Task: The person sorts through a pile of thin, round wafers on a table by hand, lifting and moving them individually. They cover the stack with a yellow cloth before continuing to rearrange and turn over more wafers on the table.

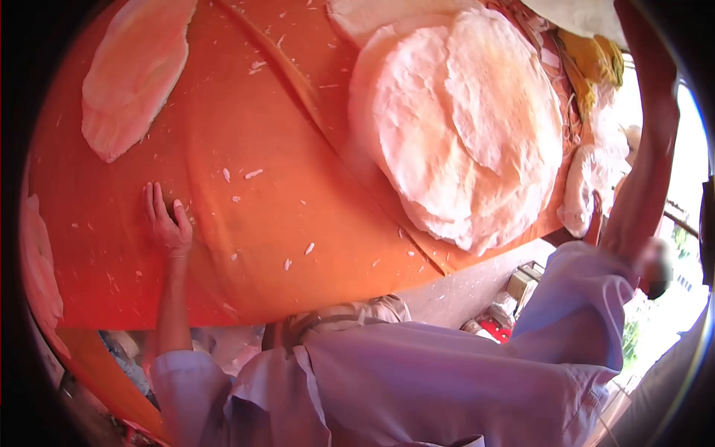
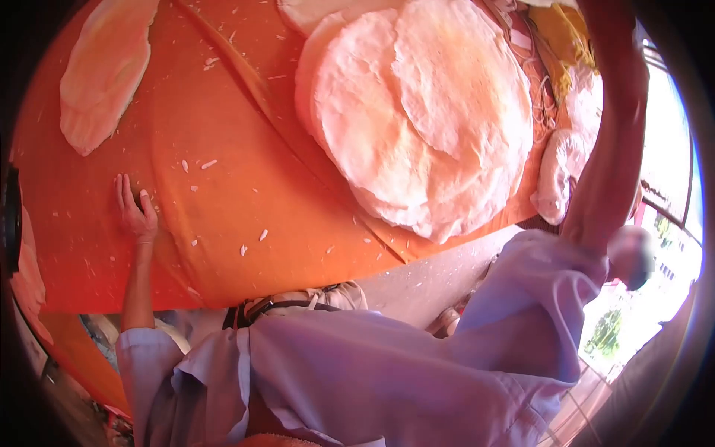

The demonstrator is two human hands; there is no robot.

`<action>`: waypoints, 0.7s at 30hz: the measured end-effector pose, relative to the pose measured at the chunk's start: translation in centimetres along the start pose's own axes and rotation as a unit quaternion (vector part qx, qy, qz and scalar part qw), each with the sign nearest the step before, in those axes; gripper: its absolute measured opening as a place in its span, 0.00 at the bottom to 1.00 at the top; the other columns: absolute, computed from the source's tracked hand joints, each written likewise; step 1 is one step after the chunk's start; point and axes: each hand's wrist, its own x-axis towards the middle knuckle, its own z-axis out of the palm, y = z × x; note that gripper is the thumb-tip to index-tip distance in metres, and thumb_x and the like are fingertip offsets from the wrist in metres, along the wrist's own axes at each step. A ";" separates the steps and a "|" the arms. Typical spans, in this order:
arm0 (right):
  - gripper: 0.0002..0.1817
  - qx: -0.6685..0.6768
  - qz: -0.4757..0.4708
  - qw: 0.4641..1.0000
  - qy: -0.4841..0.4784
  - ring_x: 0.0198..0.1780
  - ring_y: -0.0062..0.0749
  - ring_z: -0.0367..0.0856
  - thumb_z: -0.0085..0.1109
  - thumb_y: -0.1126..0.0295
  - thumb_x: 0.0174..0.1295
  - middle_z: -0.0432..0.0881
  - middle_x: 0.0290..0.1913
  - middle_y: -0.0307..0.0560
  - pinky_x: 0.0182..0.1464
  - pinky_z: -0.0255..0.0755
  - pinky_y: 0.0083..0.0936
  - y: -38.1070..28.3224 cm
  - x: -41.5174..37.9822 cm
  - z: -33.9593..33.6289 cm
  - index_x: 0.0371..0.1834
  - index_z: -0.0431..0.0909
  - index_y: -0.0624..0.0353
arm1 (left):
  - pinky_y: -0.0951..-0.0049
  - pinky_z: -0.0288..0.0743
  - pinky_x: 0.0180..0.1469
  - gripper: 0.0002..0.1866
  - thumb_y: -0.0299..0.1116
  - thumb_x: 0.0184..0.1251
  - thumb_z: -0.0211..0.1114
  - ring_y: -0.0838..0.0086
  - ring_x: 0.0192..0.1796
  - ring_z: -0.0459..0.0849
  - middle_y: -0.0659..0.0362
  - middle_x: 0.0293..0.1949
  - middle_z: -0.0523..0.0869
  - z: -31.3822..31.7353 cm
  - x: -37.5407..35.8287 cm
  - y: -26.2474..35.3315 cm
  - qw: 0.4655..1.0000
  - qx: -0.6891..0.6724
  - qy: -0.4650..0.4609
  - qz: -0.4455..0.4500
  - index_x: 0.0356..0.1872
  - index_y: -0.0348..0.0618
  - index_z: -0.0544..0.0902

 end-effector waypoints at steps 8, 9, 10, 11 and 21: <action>0.14 0.102 0.054 0.905 -0.410 0.37 0.36 0.79 0.58 0.74 0.49 0.76 0.31 0.41 0.37 0.73 0.36 -14.3 -27.4 -10.1 0.41 0.79 0.54 | 0.53 0.64 0.72 0.27 0.38 0.71 0.58 0.47 0.71 0.69 0.41 0.68 0.71 -0.3 0.1 -0.2 0.998 0.051 -0.001 0.026 0.66 0.30 0.72; 0.13 0.136 0.092 0.873 -0.459 0.38 0.37 0.80 0.58 0.74 0.50 0.78 0.31 0.42 0.37 0.74 0.36 -16.0 -30.4 -10.2 0.41 0.79 0.55 | 0.53 0.64 0.71 0.27 0.38 0.71 0.58 0.47 0.71 0.69 0.41 0.67 0.72 -0.2 -0.1 -0.1 0.998 0.053 0.001 0.028 0.66 0.30 0.72; 0.12 0.161 0.126 0.843 -0.497 0.38 0.39 0.80 0.57 0.75 0.50 0.78 0.31 0.44 0.37 0.74 0.37 -17.3 -33.3 -10.3 0.40 0.79 0.56 | 0.53 0.64 0.71 0.27 0.38 0.71 0.58 0.47 0.70 0.69 0.41 0.67 0.72 0.0 -0.1 -0.3 0.998 0.054 0.005 0.032 0.65 0.30 0.73; 0.16 0.146 0.131 0.848 -0.493 0.39 0.41 0.81 0.61 0.74 0.49 0.80 0.34 0.45 0.38 0.75 0.38 -18.0 -34.1 -10.8 0.44 0.80 0.56 | 0.53 0.64 0.71 0.27 0.38 0.71 0.58 0.48 0.70 0.69 0.40 0.67 0.73 0.2 -0.1 -0.6 0.998 0.057 0.010 0.034 0.65 0.30 0.73; 0.43 0.038 0.241 0.923 -0.299 0.71 0.64 0.62 0.68 0.41 0.53 0.68 0.67 0.67 0.68 0.57 0.58 -12.0 -28.7 -6.2 0.69 0.70 0.54 | 0.52 0.65 0.70 0.27 0.38 0.71 0.58 0.46 0.69 0.71 0.39 0.66 0.73 0.5 -0.1 -1.1 0.998 0.053 0.018 0.043 0.64 0.29 0.73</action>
